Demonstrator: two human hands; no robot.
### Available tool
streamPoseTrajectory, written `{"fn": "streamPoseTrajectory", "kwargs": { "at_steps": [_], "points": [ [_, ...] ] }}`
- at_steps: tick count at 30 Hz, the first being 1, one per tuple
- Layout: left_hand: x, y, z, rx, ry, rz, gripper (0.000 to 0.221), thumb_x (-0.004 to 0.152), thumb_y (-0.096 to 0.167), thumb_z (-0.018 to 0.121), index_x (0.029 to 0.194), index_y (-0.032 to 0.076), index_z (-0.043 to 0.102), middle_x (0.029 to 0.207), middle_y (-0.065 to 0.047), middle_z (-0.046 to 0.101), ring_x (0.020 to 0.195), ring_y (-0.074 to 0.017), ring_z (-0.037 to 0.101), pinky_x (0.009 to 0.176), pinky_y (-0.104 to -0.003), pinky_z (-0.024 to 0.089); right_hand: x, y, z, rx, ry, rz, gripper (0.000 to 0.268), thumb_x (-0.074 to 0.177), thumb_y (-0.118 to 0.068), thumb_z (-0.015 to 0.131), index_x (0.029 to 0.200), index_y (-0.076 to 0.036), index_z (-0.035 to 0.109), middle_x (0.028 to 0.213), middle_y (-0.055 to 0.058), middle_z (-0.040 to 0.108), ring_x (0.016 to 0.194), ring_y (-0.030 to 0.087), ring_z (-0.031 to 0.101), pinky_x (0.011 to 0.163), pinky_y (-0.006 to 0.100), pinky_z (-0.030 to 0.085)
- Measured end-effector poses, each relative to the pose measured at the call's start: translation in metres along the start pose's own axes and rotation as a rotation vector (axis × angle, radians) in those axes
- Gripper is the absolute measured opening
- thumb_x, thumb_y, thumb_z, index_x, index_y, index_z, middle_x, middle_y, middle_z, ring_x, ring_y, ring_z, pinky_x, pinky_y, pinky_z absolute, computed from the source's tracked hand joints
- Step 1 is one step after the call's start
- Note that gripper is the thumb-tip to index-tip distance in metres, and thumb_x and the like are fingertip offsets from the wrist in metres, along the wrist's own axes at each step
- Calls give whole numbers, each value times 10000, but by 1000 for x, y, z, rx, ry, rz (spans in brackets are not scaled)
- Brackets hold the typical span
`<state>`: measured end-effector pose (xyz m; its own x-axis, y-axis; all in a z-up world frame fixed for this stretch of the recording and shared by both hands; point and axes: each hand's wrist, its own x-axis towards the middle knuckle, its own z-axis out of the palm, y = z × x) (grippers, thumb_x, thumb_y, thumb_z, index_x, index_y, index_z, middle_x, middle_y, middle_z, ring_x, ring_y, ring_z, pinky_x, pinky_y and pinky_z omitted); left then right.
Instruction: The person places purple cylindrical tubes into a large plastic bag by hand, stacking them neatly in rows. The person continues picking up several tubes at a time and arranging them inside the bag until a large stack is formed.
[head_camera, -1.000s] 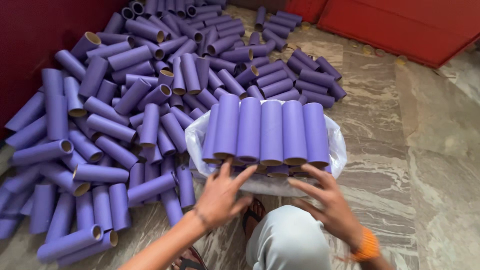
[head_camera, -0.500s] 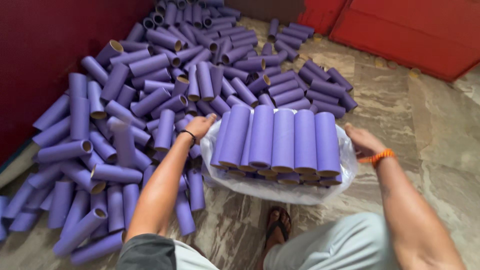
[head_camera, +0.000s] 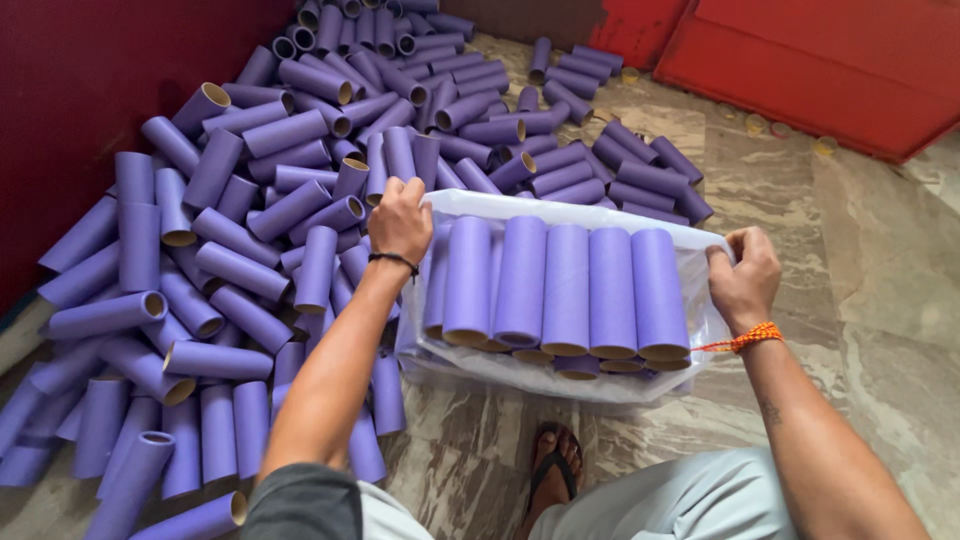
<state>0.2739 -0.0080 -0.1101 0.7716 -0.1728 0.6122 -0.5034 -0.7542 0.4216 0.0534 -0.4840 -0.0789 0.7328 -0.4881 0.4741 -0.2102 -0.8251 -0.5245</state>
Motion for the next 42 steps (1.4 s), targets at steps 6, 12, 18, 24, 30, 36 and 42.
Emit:
{"fn": "streamPoseTrajectory", "kwargs": {
  "at_steps": [6,12,18,24,30,36,42],
  "points": [
    [-39,-7,-71,-691,-738,-607,319,970,370,695,1066,66,713,953,-96,663,770,-211,669,647,-413,535,-37,-10,-46,629,-775,480,452,980,-377,585,1361,-134,583,1039,-14,696,939,115,628,768,341,520],
    [-89,3,-115,-843,-978,-871,362,898,245,641,1223,92,602,974,-67,732,822,-248,727,553,-419,627,-55,43,-63,650,-999,548,512,883,-262,655,1375,-120,634,908,33,688,774,133,615,615,342,514],
    [-42,-16,-131,-769,-898,-810,339,979,225,635,1146,-69,620,962,-173,733,766,-257,752,588,-362,618,-30,77,-68,658,-513,515,319,1033,-216,651,1261,6,664,965,96,623,747,180,553,576,320,432],
    [-58,14,-104,-1348,-966,-954,280,930,244,631,1122,40,632,892,-58,698,686,-170,721,591,-362,613,-43,40,-66,1232,-906,615,466,946,-355,622,1350,-123,625,1017,51,705,768,147,664,573,316,523],
    [-13,-44,-131,-681,-619,-636,126,854,78,660,854,25,545,669,-36,553,489,-135,497,384,-286,399,-28,26,-81,339,-195,107,240,907,-83,633,1112,-52,755,952,66,716,804,138,666,675,270,517],
    [19,17,-189,75,-648,-298,312,799,182,811,1011,60,618,770,-87,690,675,-237,687,561,-373,498,-26,-10,-103,254,-164,448,458,903,-237,704,1330,-110,596,918,92,656,691,163,663,545,323,545],
    [-1,208,-125,-386,-506,296,407,735,38,716,1124,156,736,994,-56,796,942,-245,769,823,-367,577,-44,-23,-102,1088,-938,569,653,835,-255,654,1460,-199,475,1007,-32,685,837,63,674,658,262,621]
  ]
}}
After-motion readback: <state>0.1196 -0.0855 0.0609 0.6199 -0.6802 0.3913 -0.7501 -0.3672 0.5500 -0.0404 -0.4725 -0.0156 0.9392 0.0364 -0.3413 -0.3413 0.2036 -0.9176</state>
